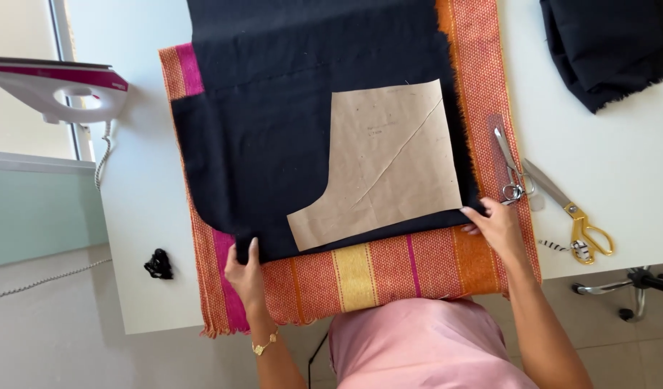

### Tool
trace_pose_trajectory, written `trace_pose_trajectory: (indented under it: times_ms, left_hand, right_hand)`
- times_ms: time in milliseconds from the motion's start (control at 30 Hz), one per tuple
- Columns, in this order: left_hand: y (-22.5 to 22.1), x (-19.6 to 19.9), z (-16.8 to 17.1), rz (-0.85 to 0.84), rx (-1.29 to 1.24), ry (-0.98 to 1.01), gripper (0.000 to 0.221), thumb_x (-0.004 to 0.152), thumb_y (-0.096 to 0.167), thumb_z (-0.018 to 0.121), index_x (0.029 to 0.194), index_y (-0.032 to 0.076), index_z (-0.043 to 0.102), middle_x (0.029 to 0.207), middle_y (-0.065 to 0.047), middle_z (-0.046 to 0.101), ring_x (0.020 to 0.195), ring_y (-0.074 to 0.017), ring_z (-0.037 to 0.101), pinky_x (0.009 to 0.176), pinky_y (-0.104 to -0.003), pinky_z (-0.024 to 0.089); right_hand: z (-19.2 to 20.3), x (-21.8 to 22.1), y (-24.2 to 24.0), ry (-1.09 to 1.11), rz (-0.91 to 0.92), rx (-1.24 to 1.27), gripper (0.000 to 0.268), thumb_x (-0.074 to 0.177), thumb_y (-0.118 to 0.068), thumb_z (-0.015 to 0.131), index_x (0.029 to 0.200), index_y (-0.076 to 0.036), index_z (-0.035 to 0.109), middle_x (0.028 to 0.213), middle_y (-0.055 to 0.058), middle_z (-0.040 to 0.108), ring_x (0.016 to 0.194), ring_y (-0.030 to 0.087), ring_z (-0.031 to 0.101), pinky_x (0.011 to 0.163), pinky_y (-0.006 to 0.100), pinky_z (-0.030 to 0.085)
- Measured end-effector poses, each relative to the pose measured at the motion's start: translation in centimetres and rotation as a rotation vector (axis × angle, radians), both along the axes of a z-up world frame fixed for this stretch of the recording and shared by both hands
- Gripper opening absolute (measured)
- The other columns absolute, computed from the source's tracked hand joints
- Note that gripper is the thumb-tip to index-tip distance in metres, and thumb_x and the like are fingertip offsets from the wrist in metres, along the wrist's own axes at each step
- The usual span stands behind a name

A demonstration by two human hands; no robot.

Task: The person lays out black fabric on a table, positions a paper pattern piece on top, and traces the outline using tailor's chalk.

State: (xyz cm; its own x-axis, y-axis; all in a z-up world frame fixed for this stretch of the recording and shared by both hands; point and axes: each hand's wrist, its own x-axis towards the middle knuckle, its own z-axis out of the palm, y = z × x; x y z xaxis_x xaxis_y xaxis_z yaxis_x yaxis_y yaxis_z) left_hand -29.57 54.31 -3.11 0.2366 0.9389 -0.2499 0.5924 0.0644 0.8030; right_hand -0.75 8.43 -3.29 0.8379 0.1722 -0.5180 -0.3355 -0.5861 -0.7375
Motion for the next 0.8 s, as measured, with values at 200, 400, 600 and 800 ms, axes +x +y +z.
trace_pose_trajectory:
  times_ms: [200,400,600,800]
  left_hand:
    - [0.3,-1.6,2.5,0.041,-0.009,-0.223,0.019,0.103,0.023,0.087,0.119,0.019,0.077,0.085,-0.007,0.073,0.061,-0.0151,0.069,0.051,-0.028,0.061]
    - [-0.5,-5.7,0.5,-0.118,0.091,-0.201,0.060,0.099,0.013,0.086,0.154,0.011,0.063,0.141,-0.020,0.065,0.128,-0.0261,0.060,0.114,-0.047,0.048]
    - [-0.8,-5.3,-0.2,-0.133,0.242,0.008,0.041,0.102,0.022,0.078,0.142,0.012,0.072,0.131,-0.008,0.072,0.117,-0.0219,0.070,0.102,-0.036,0.053]
    - [-0.5,-3.5,1.7,-0.165,0.281,0.097,0.035,0.103,0.023,0.077,0.136,0.013,0.077,0.116,-0.008,0.068,0.106,-0.0224,0.071,0.095,-0.039,0.059]
  right_hand:
    - [5.2,-1.8,0.1,-0.158,0.072,-0.144,0.028,0.104,-0.029,0.084,0.090,-0.007,0.073,0.065,0.013,0.075,0.057,0.021,0.074,0.062,0.031,0.057]
    - [2.0,-6.2,-1.5,-0.082,0.110,-0.295,0.021,0.102,-0.031,0.082,0.092,-0.013,0.076,0.067,0.008,0.078,0.060,0.020,0.076,0.062,0.030,0.057]
    - [0.7,-6.7,-2.0,-0.308,-0.003,-0.173,0.029,0.107,-0.022,0.083,0.128,-0.004,0.074,0.107,0.010,0.076,0.094,0.020,0.069,0.087,0.034,0.055]
    - [1.7,-6.7,-1.5,-0.400,0.074,-0.142,0.023,0.110,-0.006,0.086,0.128,0.001,0.073,0.110,0.012,0.072,0.093,0.019,0.065,0.089,0.032,0.055]
